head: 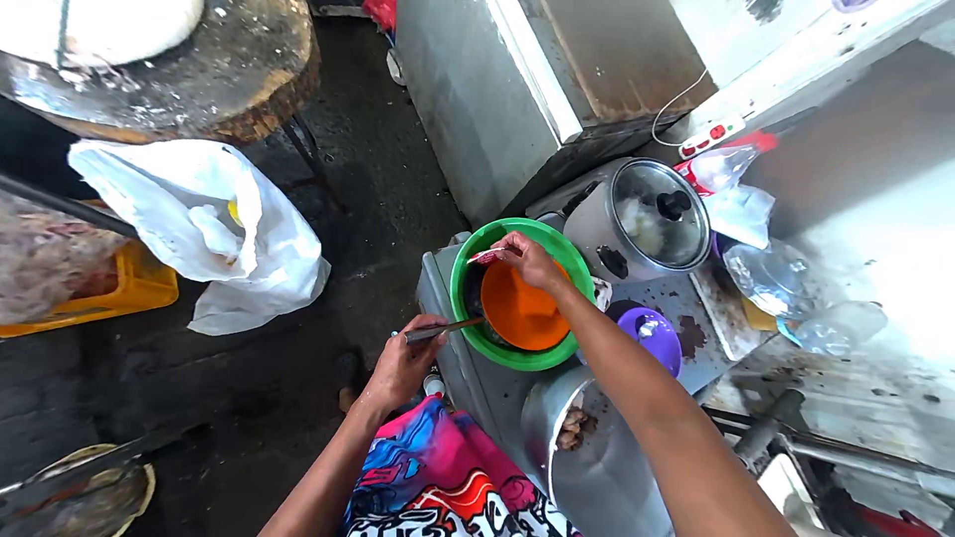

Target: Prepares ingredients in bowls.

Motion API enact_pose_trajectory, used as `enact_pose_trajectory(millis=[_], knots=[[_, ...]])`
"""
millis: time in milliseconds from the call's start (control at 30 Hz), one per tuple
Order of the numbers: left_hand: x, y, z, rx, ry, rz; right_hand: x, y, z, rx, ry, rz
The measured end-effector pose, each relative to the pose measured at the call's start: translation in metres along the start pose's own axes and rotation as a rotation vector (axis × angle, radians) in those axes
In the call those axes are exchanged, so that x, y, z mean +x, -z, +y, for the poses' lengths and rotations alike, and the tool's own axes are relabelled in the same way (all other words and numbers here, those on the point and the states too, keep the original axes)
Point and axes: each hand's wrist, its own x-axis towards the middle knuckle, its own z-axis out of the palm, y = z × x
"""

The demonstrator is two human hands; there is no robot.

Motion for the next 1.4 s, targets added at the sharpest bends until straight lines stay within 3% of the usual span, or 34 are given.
enact_pose_trajectory(millis=[300, 467, 600, 700, 800, 933, 1033, 1133, 1233, 1400], knots=[[0.002, 0.010, 0.004, -0.035, 0.042, -0.036, -0.007, 0.005, 0.013, 0.316, -0.087, 0.118], [-0.008, 0.016, -0.010, -0.030, 0.056, -0.060, -0.022, 0.024, -0.027, 0.454, -0.087, 0.216], [-0.014, 0.017, -0.018, 0.166, 0.187, -0.157, -0.098, 0.072, -0.062, 0.440, -0.041, 0.287], [-0.024, 0.027, -0.025, 0.256, 0.296, -0.132, -0.186, 0.102, -0.060, 0.397, -0.128, 0.377], [-0.036, 0.040, -0.029, 0.292, 0.437, -0.091, -0.284, 0.130, -0.020, 0.390, -0.290, 0.550], [-0.038, 0.052, -0.032, 0.337, 0.543, -0.079, -0.380, 0.154, 0.058, 0.408, -0.502, 0.999], [-0.027, 0.043, -0.026, 0.404, 0.538, -0.129, -0.419, 0.158, 0.121, 0.331, -0.589, 1.318], [-0.013, 0.015, -0.014, 0.474, 0.481, -0.195, -0.427, 0.164, 0.174, 0.267, -0.674, 1.514], [-0.008, -0.013, 0.004, 0.513, 0.491, -0.228, -0.409, 0.164, 0.206, 0.238, -0.760, 1.542], [-0.011, -0.040, 0.007, 0.515, 0.570, -0.247, -0.380, 0.155, 0.254, 0.310, -0.772, 1.398]])
